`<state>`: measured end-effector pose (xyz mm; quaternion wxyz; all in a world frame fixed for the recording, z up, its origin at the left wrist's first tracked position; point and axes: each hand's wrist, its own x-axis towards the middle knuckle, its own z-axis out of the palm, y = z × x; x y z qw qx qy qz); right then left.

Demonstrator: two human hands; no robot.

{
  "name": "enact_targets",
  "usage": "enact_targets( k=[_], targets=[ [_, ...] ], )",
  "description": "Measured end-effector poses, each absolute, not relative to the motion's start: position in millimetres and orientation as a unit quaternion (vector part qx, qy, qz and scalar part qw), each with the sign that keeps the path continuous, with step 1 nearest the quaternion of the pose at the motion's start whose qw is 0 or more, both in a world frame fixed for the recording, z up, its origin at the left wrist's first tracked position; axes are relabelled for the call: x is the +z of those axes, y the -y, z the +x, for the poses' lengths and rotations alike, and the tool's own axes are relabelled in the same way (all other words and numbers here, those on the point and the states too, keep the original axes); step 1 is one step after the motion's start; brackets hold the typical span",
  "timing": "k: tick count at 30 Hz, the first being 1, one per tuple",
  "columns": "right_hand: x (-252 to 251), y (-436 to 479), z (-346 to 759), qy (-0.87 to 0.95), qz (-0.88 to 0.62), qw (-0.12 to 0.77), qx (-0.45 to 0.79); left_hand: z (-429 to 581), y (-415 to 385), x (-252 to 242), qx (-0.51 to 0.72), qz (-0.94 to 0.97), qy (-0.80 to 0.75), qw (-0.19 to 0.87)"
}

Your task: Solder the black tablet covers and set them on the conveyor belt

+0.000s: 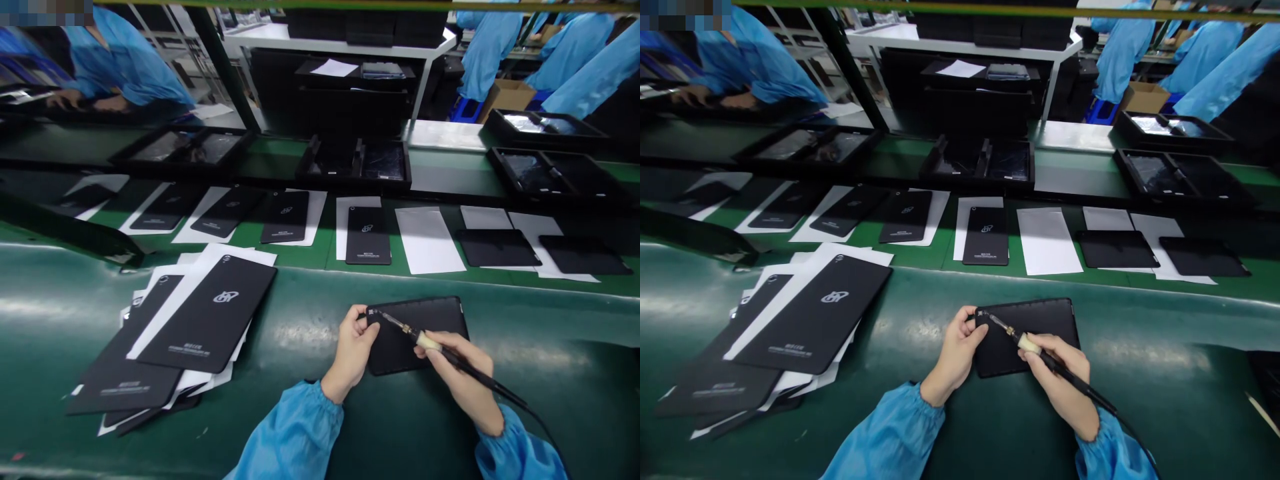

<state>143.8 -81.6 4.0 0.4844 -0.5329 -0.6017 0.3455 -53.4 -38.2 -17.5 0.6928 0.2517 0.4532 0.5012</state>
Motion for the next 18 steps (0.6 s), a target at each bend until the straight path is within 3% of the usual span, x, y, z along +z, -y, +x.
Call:
enact_targets(
  k=[7, 18],
  targets=[
    [5, 79, 131, 0.673, -0.527, 0.481, 0.193, -54, 38, -17, 0.501, 0.247, -0.447, 0.699],
    [0, 77, 129, 0.696, -0.499, 0.48, 0.193, -54, 38, -17, 0.506, 0.243, -0.449, 0.695]
  ],
)
